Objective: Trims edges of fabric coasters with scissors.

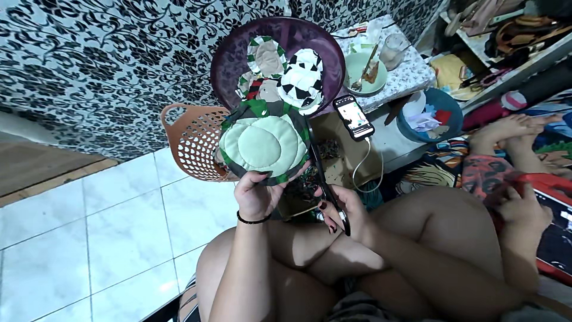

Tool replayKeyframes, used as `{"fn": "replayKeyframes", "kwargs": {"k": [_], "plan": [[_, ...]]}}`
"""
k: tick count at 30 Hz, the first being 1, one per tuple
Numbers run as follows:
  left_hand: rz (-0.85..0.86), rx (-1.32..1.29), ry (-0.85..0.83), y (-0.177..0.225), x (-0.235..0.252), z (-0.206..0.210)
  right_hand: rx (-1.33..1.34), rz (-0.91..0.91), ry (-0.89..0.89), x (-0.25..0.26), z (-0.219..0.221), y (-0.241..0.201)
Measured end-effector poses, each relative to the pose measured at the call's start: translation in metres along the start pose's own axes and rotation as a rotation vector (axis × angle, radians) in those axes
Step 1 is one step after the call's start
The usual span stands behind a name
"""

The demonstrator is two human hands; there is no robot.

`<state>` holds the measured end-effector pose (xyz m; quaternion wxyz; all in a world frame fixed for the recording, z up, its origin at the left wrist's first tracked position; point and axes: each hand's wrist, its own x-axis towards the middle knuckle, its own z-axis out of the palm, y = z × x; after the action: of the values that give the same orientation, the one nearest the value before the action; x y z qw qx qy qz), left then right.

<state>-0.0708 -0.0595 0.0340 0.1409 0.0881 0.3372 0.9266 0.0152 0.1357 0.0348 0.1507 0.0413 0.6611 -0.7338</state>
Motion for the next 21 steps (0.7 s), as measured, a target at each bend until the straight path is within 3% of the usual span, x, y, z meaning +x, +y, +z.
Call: {"fn": "replayKeyframes", "kwargs": {"k": [21], "plan": [[-0.012,-0.027,0.021,0.0075,-0.0001,-0.0035,0.047,0.018,0.050,-0.0061,0.0071,0.0002]]}}
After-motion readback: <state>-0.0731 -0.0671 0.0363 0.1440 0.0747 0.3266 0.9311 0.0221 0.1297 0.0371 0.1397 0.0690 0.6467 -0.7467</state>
